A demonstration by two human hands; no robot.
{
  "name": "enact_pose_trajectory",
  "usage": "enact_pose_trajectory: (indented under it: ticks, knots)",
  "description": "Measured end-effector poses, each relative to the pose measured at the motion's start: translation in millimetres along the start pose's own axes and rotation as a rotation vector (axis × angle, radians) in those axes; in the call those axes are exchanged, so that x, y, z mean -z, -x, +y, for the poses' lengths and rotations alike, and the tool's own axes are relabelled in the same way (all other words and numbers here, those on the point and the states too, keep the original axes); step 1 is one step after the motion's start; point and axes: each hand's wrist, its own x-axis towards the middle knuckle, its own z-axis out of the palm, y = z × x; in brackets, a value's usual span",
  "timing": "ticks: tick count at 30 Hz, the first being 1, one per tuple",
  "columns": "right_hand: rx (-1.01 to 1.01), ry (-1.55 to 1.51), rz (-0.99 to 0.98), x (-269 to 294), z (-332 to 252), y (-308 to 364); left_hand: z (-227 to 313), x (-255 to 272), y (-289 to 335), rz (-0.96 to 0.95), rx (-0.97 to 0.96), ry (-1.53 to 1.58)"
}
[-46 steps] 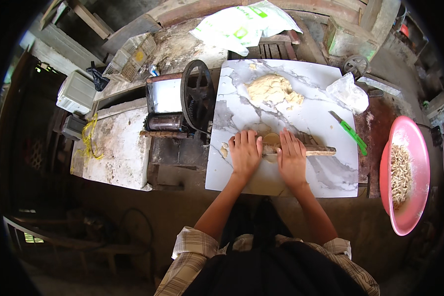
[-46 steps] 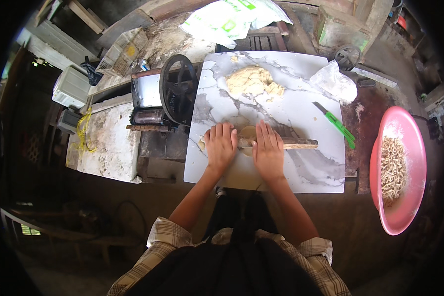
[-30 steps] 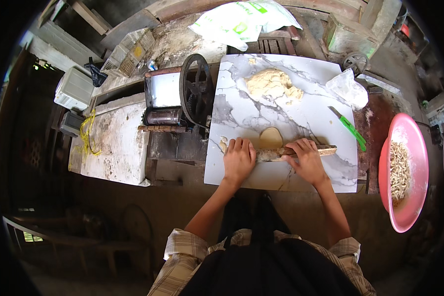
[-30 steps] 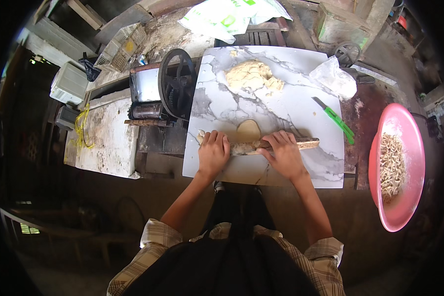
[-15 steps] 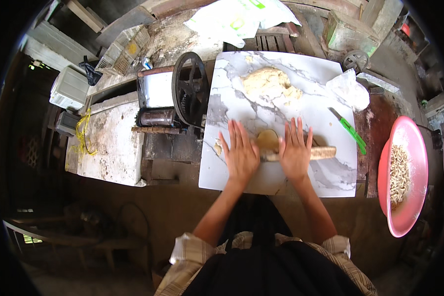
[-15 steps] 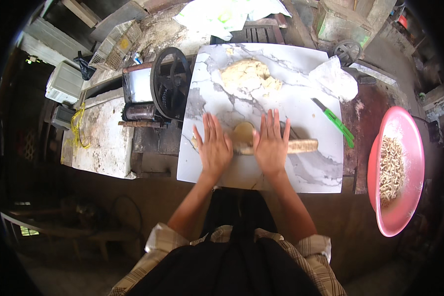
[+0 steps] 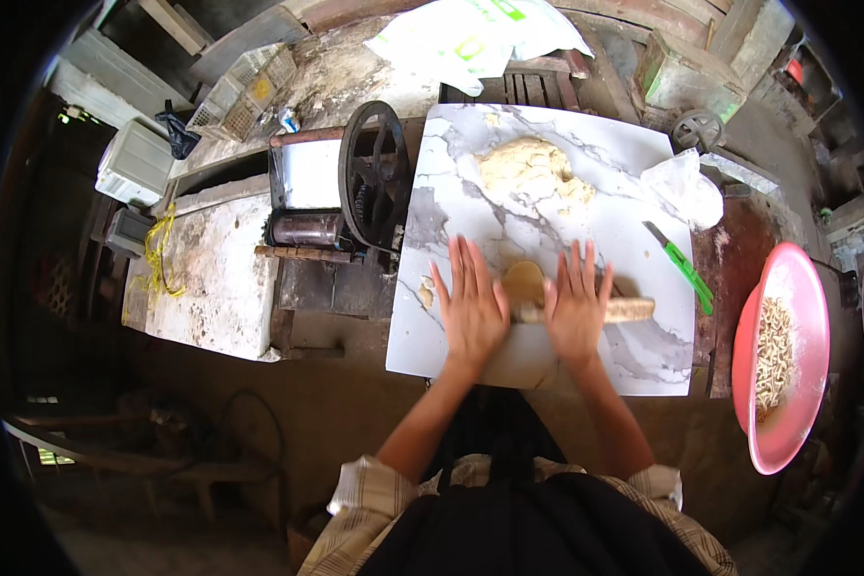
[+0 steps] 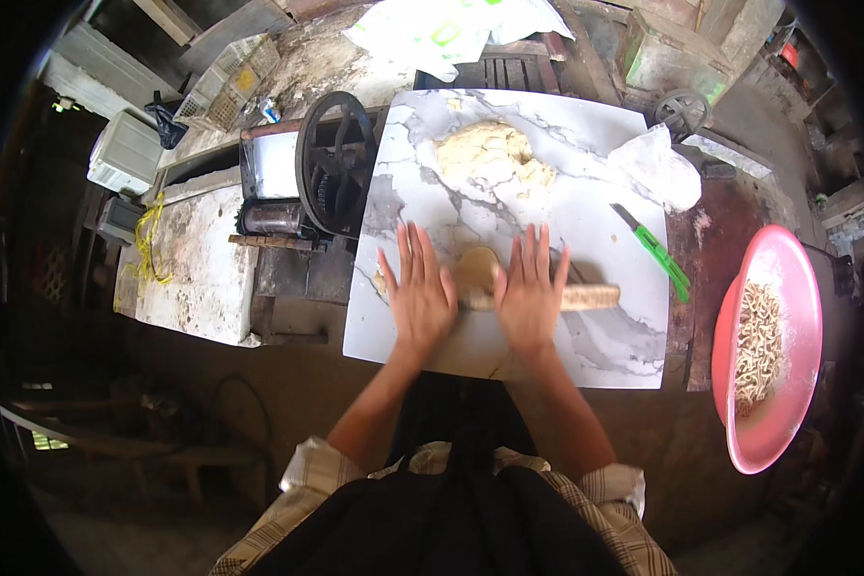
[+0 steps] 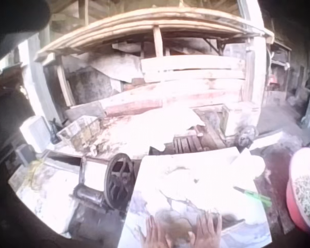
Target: The person uses a hand-cranked pasta machine to press and cut dough, then gathers the noodles into a bowl and prepares more dough by rolling it by hand on a workspace.
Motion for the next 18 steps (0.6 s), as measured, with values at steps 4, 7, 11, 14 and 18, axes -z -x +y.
enact_pose_trajectory:
  ticks: [4, 7, 11, 14, 18]
  knots:
    - [0.007, 0.05, -0.008, 18, -3, 7, 4, 5, 8, -0.066, -0.019, 0.001]
    - [-0.041, 0.056, -0.001, 1, 7, -34, 8, -1, -41, 0.027, -0.01, 0.045]
    - [-0.144, 0.144, 0.149, -7, 4, -72, 4, -9, -89, 0.224, 0.077, 0.056]
    - [-0.151, 0.145, 0.117, 1, -2, -61, -1, -17, -71, 0.163, 0.078, 0.067]
    - [-0.099, 0.091, -0.005, 16, -9, 3, 5, 6, -9, -0.045, 0.038, -0.001]
